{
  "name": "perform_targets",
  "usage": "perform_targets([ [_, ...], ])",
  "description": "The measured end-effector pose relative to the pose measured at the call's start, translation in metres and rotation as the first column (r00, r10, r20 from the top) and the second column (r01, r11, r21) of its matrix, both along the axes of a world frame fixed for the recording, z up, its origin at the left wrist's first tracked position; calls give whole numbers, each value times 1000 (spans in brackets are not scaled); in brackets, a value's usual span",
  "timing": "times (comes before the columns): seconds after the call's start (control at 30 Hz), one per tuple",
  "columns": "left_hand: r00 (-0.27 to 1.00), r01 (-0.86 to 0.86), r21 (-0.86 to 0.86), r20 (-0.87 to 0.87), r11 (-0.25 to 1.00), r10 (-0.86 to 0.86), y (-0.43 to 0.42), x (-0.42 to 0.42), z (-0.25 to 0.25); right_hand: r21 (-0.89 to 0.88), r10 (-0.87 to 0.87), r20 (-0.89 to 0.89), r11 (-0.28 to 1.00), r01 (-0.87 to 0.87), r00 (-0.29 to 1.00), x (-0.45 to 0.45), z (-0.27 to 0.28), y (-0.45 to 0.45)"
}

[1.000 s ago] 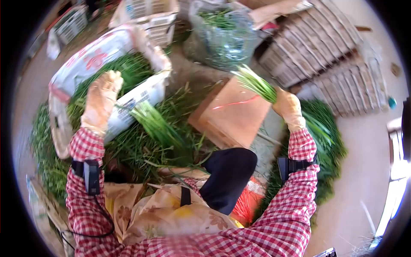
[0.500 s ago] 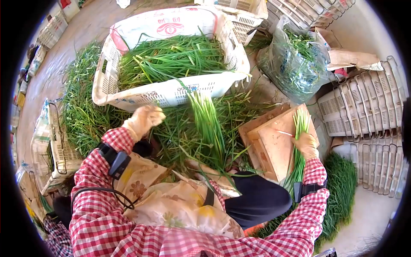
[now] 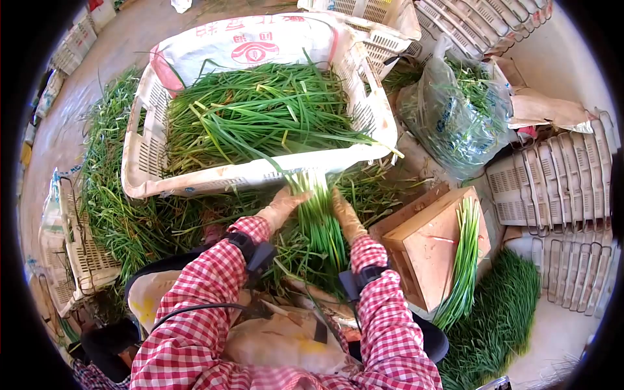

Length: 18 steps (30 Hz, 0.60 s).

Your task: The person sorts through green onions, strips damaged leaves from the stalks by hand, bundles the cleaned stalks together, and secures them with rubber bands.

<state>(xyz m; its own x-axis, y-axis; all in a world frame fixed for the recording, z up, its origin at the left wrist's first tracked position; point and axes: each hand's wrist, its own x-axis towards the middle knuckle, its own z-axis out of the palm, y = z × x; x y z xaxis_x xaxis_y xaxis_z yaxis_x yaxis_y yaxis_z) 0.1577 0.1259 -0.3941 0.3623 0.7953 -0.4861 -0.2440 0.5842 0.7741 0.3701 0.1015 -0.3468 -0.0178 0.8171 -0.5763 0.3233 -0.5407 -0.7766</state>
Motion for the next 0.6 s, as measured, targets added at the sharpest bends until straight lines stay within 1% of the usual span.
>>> perform_targets([
  [0.03, 998, 55, 52, -13, 997, -54, 3, 2, -5, -120, -4, -55, 993, -3, 998, -9, -12, -1],
  [0.07, 991, 100, 96, -95, 990, -91, -2, 6, 10, -200, -136, -181, 975, 99, 974, -22, -15, -9],
  [0.1, 976, 148, 138, -177, 979, -123, -9, 11, 26, -289, -273, -289, 939, 188, 918, -35, -17, -20],
  [0.13, 966, 85, 65, -251, 994, -66, -18, 20, 72, -192, -275, -522, 960, 203, 807, -48, -33, -32],
  [0.17, 996, -66, 75, -50, 995, 70, -24, 23, 48, -98, -236, -722, 965, 242, 651, -57, -49, -46],
  [0.23, 980, -197, 116, -4, 973, 199, -46, 27, 78, 141, -228, -465, 935, 326, 855, -68, -28, -70],
  [0.27, 959, -282, 252, 63, 926, 275, -56, 31, 101, 277, -195, -464, 895, 351, 864, -77, 8, -80],
  [0.3, 950, -305, 272, 16, 913, 313, -61, 30, 128, 248, -146, -543, 913, 325, 827, -81, 40, -82],
  [0.37, 950, -311, 247, 96, 918, 296, -55, 13, 184, 206, -44, -686, 946, 252, 727, -72, 104, -69],
  [0.4, 953, -298, 308, 159, 904, 259, -54, 1, 227, 224, 15, -632, 961, 164, 775, -65, 144, -64],
  [0.43, 951, -291, 372, 218, 882, 221, -50, -12, 260, 240, 84, -576, 968, 70, 813, -57, 175, -60],
  [0.47, 959, -282, 491, 176, 825, 223, -43, -27, 267, 518, 328, -270, 842, -150, 905, -55, 188, -58],
  [0.5, 964, -262, 608, 134, 750, 228, -34, -46, 276, 704, 402, 90, 622, -344, 911, -54, 201, -56],
  [0.53, 945, -326, 616, 177, 717, 277, -26, -66, 292, 698, 437, 167, 580, -419, 884, -50, 186, -63],
  [0.57, 907, -394, 542, 361, 742, 217, -28, -77, 325, 536, 515, 280, 617, -577, 810, -44, 187, -73],
  [0.6, 831, -441, 453, 532, 775, 162, -29, -88, 358, 345, 611, 383, 601, -721, 693, -38, 188, -83],
])
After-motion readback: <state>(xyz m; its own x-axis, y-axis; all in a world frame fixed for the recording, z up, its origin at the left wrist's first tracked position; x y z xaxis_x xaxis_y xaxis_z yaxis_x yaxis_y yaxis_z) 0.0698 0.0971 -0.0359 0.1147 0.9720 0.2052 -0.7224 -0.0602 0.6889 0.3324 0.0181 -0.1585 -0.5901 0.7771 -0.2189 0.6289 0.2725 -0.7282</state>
